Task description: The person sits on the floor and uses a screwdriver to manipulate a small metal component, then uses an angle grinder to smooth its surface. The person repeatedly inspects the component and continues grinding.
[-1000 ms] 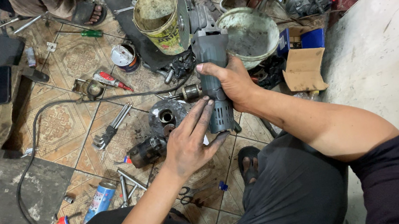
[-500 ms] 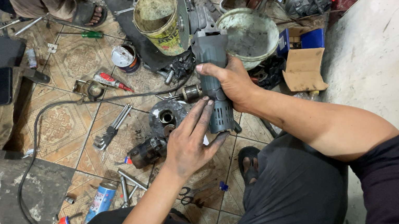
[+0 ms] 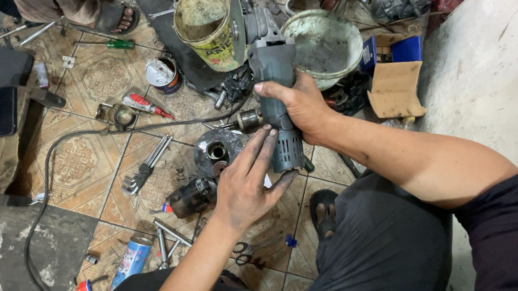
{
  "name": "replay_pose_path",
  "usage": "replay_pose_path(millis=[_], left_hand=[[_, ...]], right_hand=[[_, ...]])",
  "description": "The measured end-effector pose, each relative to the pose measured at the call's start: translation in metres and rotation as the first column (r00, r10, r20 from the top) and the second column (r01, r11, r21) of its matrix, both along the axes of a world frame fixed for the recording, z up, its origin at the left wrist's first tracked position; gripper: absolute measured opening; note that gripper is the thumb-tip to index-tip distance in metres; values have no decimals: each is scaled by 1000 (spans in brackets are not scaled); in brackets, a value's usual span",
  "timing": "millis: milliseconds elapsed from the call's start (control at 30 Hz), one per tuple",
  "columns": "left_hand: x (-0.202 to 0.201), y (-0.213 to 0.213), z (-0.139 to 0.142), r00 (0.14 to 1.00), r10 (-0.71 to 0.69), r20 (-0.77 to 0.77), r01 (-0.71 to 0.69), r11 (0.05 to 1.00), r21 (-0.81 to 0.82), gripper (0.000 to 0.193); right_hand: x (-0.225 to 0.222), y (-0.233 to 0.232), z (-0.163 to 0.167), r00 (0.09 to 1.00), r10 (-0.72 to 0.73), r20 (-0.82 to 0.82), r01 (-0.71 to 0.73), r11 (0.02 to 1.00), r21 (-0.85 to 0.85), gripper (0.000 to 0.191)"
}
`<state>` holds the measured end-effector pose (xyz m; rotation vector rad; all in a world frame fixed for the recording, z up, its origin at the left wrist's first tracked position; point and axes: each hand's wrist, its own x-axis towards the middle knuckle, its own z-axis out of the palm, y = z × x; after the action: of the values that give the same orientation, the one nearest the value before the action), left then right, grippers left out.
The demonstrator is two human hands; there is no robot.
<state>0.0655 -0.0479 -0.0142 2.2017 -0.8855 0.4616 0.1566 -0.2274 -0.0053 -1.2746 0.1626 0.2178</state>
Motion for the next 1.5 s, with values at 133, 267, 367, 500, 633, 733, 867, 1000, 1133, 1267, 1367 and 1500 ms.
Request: replay_pose_path(millis=[133,267,367,500,633,733,867,1000,1133,1267,1367,1500], left_hand=[[1,0,0,1000,-8,-5,8,1000,0,81],[1,0,0,1000,-10,-3,10,1000,1,82],[0,0,-1,1000,-8,-9,8,1000,3,82],[0,0,-1,1000,-2,-8,2,1000,2,82],[0,0,-1,1000,0,-12,1,1000,6,80],[0,-1,-1,1000,-1,-5,1,1000,8,80],[0,-1,-1,1000,-6,-7,6,1000,4,79],[0,-1,-1,1000,-13,-11,13,1000,1,80],[0,-1,-2,1000,-6,-2,6,1000,2,79],[0,-1,-2,1000,-2,-11,2,1000,1,79],[0,0,-1,1000,-1,-11,1,1000,0,80],[0,0,-2,1000,4,-10,-4,1000,2,80]], right_hand=[[0,-1,-1,1000,3,8,-3,1000,-3,40],[0,-1,-3,1000,-1,12,1,1000,-3,39],[0,0,-3,1000,1,14,-1,1000,-3,38],[0,0,-3,1000,0,11,0,1000,-10,39],[0,0,-3,1000,4,10,-4,1000,-16,42],[0,-1,-2,1000,3,5,-3,1000,-9,44],[0,-1,-3,1000,-5,10,5,1000,-3,43],[0,-1,-4,1000,-2,1,2,1000,-7,41],[1,0,-5,1000,-2,11,2,1000,-5,41],[1,-1,-4,1000,-1,7,1,1000,-9,41],[1,0,-3,1000,-7,-6,7,1000,-12,42],[0,0,-3,1000,-7,1,7,1000,-3,44]])
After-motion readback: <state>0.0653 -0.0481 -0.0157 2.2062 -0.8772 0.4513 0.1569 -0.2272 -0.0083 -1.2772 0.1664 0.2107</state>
